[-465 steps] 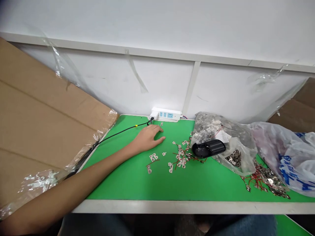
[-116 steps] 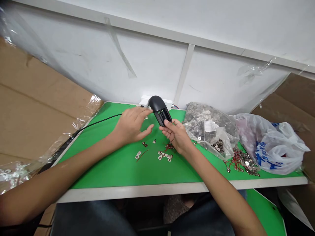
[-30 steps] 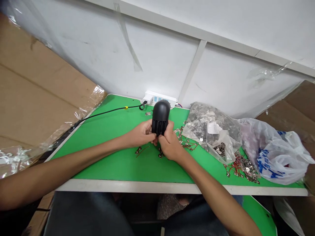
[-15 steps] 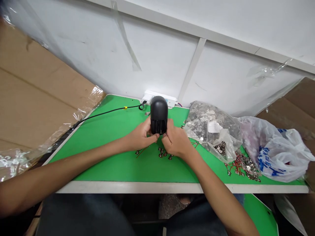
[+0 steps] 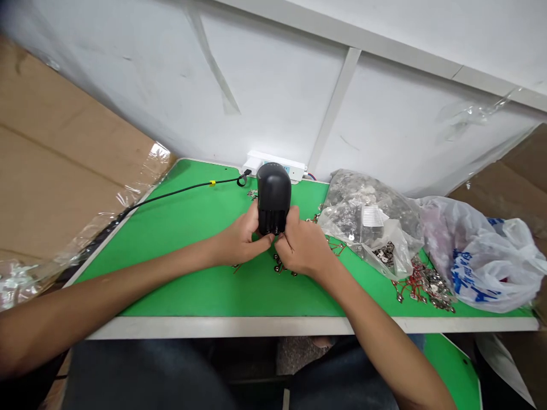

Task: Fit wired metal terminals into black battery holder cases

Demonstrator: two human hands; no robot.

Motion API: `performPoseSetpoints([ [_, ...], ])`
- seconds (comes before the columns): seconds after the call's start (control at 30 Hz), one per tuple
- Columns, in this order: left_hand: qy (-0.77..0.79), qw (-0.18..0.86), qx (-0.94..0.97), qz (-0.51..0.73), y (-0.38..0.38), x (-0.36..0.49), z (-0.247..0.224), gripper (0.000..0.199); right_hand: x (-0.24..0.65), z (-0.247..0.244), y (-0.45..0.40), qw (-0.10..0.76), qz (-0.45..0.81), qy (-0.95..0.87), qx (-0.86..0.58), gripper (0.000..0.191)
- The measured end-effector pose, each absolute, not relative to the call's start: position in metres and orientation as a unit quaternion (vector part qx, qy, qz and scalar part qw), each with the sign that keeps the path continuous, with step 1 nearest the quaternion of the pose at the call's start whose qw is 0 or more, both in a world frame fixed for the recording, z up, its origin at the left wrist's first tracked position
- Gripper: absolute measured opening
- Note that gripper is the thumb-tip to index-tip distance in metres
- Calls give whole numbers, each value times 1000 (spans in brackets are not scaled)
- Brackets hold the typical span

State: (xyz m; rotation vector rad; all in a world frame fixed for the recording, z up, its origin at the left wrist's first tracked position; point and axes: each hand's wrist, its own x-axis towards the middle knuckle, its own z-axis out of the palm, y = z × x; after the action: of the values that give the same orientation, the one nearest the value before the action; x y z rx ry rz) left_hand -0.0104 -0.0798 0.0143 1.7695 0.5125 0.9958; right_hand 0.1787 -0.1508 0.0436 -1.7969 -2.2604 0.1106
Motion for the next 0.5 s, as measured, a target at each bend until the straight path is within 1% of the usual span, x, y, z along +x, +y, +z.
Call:
performPoseSetpoints([
  [0.1, 200, 492, 769, 356, -81, -10, 15, 57, 179, 43, -150, 114, 43, -777, -618, 33],
  [0.23, 215, 495, 767, 346, -84, -10, 19, 58, 179, 42, -150, 127, 60, -779, -611, 37],
  [0.37, 232, 518, 744, 354, -88, -11, 22, 53, 180, 39, -150, 164, 76, -779, -601, 33],
  [0.5, 243, 504, 747, 359, -92, -10, 25, 51, 180, 38, -150, 185, 95, -779, -592, 29],
])
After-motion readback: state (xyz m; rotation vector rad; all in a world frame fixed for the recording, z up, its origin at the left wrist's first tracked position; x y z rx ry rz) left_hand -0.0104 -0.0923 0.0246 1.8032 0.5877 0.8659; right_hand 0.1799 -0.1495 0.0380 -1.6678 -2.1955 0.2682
